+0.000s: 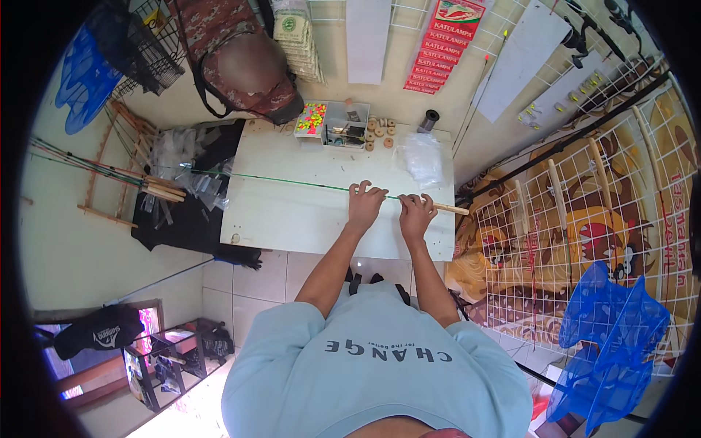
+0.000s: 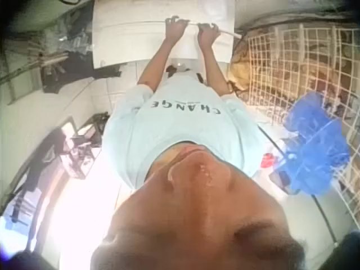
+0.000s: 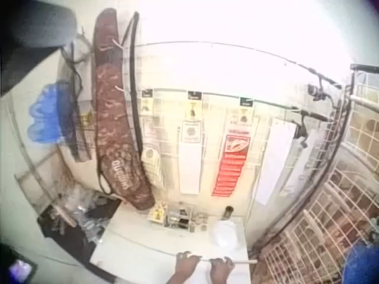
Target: Attaching a rod guide to a fishing rod using thread and organizing rod parts.
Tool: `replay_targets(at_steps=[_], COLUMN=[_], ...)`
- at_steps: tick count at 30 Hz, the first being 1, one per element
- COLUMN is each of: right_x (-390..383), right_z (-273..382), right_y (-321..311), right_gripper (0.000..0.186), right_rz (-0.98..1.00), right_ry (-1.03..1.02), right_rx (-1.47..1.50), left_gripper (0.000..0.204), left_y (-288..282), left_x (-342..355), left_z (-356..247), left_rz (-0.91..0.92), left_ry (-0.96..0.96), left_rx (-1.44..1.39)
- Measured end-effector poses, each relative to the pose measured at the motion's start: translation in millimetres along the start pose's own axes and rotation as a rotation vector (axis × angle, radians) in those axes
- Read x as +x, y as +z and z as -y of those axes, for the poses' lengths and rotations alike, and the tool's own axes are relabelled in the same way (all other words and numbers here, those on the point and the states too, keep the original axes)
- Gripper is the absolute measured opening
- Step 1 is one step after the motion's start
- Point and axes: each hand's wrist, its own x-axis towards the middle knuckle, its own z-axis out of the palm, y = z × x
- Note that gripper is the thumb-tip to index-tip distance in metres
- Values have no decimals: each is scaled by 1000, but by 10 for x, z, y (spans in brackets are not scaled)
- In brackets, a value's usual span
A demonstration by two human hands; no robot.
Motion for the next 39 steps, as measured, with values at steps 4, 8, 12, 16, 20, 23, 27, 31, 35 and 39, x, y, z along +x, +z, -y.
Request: replay_targets(at_steps=[4,8,12,16,20,23,27,31,35,39], right_x=[-36,-114,-169,-199,-209,-195,-204,-166,-114,-86], right_z=[-112,-190,-96,91,440,766,1306,1847,2364,2770], right_y=[198,363,462,532,616,749,1023,1322,1548,1751], right_gripper=[19,16,14,24,28,30,31,29,29,31], right_rz=[82,211,178,110,179,200,267,247,247,314], right_ry=[82,109,70,9,-1,-65,-131,-103,-93,-81], right_rx=[16,-4,-25,2,71,178,178,220,252,299], left_gripper=[38,41,43,40,35,35,34,34,37,39], left_y=[61,44,58,23,-56,-207,-422,-650,-819,-1039], left_x=[-253,-497,-714,-861,-986,-988,-1000,-959,-1021,-1077], left_z=[157,280,436,582,917,1246,1777,2285,2775,3135], left_rz=[118,205,247,139,116,110,66,80,73,40], left_ry=[-113,-205,-292,-341,-371,-365,-325,-304,-248,-236], left_rx=[5,-7,-54,-94,-125,-136,-142,-149,-124,-89])
